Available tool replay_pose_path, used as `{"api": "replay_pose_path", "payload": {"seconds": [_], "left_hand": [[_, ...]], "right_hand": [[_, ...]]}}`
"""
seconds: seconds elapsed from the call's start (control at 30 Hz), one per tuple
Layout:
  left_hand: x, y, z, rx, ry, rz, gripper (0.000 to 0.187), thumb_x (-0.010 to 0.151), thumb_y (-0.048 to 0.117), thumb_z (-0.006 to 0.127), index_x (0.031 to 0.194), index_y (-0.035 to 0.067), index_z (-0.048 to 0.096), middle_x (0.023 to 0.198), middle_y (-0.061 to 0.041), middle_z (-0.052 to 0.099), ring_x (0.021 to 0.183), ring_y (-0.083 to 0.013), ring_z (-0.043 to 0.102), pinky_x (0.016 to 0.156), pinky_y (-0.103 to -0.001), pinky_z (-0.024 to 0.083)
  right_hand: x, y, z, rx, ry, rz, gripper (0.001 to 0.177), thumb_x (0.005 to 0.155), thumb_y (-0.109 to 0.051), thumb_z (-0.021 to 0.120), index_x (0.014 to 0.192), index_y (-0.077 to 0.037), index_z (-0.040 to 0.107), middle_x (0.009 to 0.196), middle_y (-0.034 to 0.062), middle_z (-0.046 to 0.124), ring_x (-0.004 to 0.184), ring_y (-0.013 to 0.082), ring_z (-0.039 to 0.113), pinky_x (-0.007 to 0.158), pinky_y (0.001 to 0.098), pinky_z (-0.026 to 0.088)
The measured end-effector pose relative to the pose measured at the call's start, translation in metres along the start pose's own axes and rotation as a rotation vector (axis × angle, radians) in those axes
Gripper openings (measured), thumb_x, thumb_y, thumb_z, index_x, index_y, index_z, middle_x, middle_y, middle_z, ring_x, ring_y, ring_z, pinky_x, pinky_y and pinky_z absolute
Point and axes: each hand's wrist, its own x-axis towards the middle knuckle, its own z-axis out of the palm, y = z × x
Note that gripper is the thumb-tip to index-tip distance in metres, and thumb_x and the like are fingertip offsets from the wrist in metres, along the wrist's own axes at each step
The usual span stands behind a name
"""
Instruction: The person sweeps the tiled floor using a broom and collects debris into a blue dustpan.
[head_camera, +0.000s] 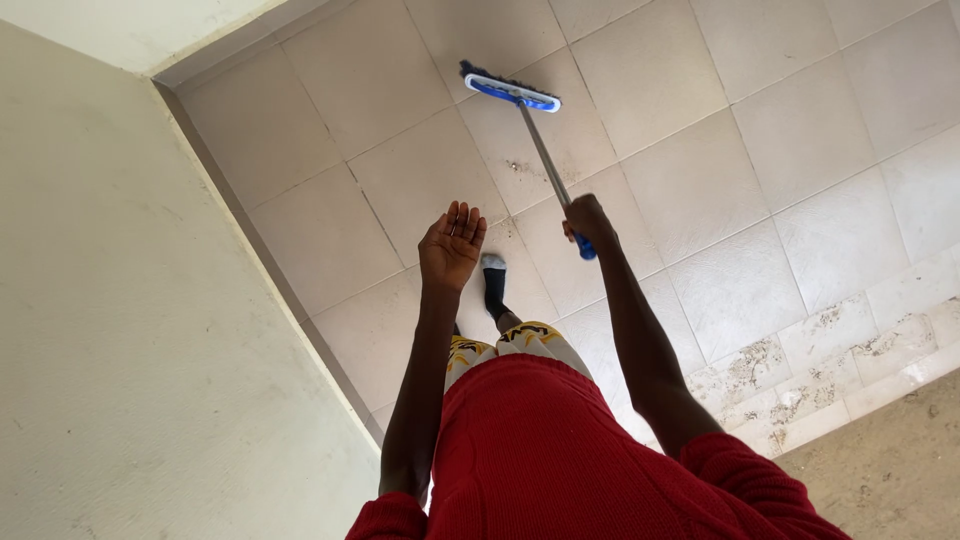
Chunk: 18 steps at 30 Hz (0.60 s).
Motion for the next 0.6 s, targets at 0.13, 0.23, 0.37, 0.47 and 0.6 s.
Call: {"api": "replay_pose_path", "payload": {"seconds": [0.13,0.23,0.37,0.47,0.6], "left_hand": [[-0.003,-0.006,-0.006,0.001,0.005,-0.014,0.025,0.103,0.014,0.055,0.121,0.000,0.065,0.117,-0.013,0.071,0.118,-0.0288,0.066,0.112,-0.046,0.050],[-0.006,-0.009,-0.009,0.010,0.001,-0.032,0.025,0.102,0.014,0.055,0.121,0.000,0.065,0.117,-0.013,0.071,0.117,-0.0291,0.066,0.112,-0.046,0.050],[-0.006,-0.009,-0.007,0.024,0.012,-0.045,0.026,0.102,0.014,0.055,0.121,0.000,0.066,0.117,-0.013,0.071,0.118,-0.0287,0.066,0.111,-0.045,0.050],[-0.007,-0.006,-0.009,0.020,-0.011,-0.066,0.026,0.103,0.014,0.055,0.122,0.000,0.066,0.117,-0.013,0.072,0.118,-0.0283,0.067,0.112,-0.045,0.051],[-0.007,-0.004,-0.010,0.008,-0.084,-0.119,0.025,0.103,0.014,0.055,0.121,0.001,0.066,0.117,-0.012,0.073,0.119,-0.0278,0.067,0.112,-0.045,0.050]], "right_hand": [[0.017,-0.007,0.008,0.055,0.114,0.271,0.025,0.093,-0.007,0.057,0.074,0.009,0.060,0.061,0.0178,0.065,0.049,0.0258,0.065,0.042,0.0378,0.052],[-0.008,0.019,0.027,-0.190,0.091,0.313,0.030,0.093,-0.016,0.064,0.080,0.010,0.067,0.065,0.0209,0.068,0.055,0.0282,0.069,0.047,0.0383,0.054],[-0.093,0.067,0.068,-0.250,0.098,0.362,0.026,0.093,-0.014,0.064,0.095,0.012,0.065,0.069,0.0250,0.071,0.058,0.0311,0.074,0.053,0.0417,0.062],[-0.155,0.093,0.093,-0.287,0.024,0.386,0.026,0.094,-0.015,0.064,0.094,0.011,0.067,0.072,0.0262,0.074,0.060,0.0310,0.076,0.055,0.0400,0.064],[-0.223,0.107,0.104,-0.204,0.022,0.450,0.026,0.098,-0.016,0.060,0.095,0.008,0.067,0.072,0.0224,0.072,0.057,0.0272,0.071,0.052,0.0388,0.060]]}}
